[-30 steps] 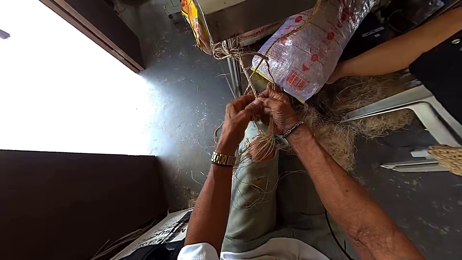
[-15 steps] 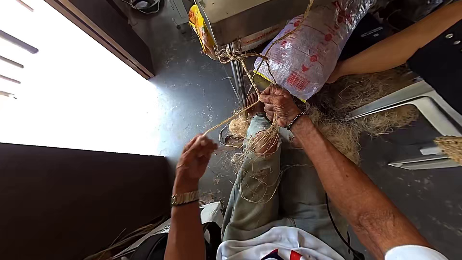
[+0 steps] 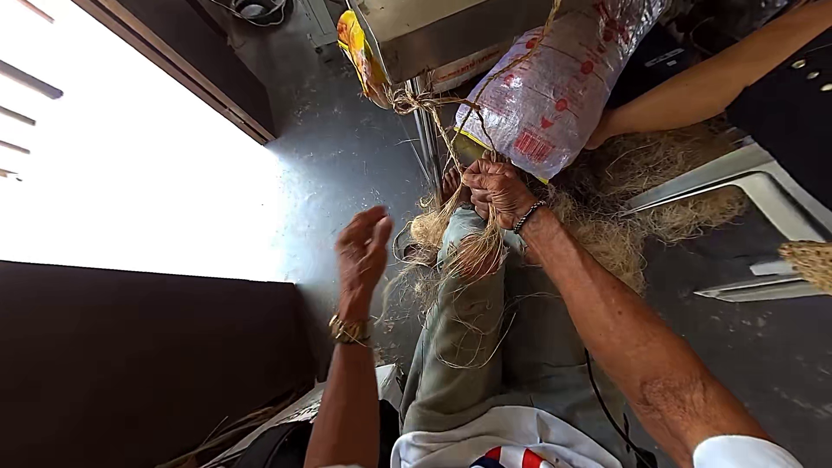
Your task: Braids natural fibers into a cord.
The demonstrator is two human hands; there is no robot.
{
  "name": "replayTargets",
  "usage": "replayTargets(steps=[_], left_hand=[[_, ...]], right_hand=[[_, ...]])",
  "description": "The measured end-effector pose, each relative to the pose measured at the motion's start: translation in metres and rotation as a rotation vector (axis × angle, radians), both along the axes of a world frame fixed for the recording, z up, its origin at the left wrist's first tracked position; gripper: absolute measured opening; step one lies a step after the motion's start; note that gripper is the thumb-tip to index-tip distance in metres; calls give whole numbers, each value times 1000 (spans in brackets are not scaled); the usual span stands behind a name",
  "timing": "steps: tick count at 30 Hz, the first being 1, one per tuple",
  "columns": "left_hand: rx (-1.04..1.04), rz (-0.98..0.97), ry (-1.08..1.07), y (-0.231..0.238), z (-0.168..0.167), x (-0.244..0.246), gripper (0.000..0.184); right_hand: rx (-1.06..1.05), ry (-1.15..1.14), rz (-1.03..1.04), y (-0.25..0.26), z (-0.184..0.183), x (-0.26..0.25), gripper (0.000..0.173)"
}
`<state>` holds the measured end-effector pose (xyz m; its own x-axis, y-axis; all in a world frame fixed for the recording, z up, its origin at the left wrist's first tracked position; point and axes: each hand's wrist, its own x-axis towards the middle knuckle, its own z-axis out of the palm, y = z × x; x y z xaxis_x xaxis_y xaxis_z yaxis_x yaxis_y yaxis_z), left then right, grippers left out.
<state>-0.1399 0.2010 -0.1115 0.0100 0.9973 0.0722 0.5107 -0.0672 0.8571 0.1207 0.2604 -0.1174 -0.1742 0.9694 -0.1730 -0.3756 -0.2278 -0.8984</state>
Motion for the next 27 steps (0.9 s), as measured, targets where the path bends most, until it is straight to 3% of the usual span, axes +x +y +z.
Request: replayTargets(steps=[4,7,9,16,22,25,27], left_hand=[[3,-275,-209,42,-5,76,34],[22,-279,-447,64,-18,105,20],[15,-243,-494,66,-19,110,13],[-43,-198,-502,70,-15,105,13],[158,-144,-177,70,-21,112,10],[153,-112,-167,65,-22,120,12],[43,-113,-247,51,-15,124,18]], right_hand=[[6,-46,-9,-1,1,-1,18],[36,-61,-13,2,-2,1,16],[47,-58,0,4,-5,5,16],[110,-224,63,1,-10,11,10],[399,-841,27,-8,-1,38,13],[519,-978,-108,-40,4,40,14],[549,-1045,-152,-65,14,28,10]])
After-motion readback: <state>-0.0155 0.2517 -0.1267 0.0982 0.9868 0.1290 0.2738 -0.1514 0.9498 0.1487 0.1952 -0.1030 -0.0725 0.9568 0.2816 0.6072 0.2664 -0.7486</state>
